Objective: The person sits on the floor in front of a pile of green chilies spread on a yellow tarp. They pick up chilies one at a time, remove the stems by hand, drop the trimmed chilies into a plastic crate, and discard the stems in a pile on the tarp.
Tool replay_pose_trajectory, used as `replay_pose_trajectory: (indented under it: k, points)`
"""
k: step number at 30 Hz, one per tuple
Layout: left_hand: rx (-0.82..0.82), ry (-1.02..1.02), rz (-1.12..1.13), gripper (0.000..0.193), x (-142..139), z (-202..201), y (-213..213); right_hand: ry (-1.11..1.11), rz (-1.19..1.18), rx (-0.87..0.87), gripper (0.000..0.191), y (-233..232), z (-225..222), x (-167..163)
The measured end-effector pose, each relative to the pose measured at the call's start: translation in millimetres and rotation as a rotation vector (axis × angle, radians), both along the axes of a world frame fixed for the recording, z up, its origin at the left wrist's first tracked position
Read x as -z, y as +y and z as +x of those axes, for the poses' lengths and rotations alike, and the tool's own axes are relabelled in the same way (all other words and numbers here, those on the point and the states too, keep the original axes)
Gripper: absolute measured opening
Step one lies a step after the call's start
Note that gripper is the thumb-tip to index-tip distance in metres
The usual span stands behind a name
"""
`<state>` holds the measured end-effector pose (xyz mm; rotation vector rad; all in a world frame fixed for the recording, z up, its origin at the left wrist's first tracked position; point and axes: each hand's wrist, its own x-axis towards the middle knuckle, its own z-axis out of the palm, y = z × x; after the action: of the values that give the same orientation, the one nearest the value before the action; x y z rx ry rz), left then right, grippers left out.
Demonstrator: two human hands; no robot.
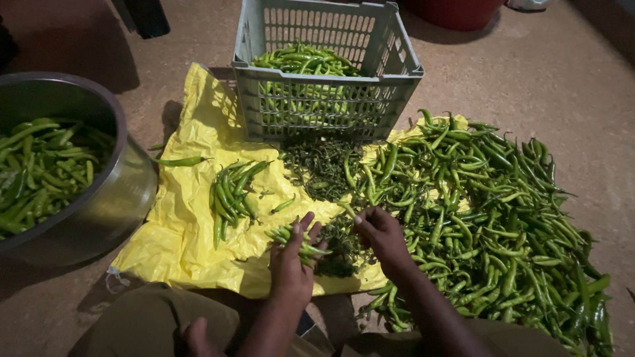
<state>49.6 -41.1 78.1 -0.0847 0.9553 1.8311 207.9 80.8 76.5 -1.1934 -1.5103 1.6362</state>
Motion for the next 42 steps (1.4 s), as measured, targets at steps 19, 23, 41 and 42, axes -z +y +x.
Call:
replay_pose_trajectory:
  k: [19,23,41,42]
  points:
    - [-0.124,0.132,-0.123,0.023,19,-15,-1,-1.223,0.655,-0.679,0.019,-13,9,39]
    - [-0.102,0.093,-0.063,0.024,27,-13,-1,-1.312,0.51,-0.605,0.03,-7,11,41]
    - [0.104,-0.43,-0.06,0.038,16,0,-6,-0.598,0.485,-0.378,0.037,-71,-13,-91]
    - [0.079,-0.43,-0.06,0.038,10,0,-8,-0.602,0.445,-0.312,0.041,-66,-12,-98]
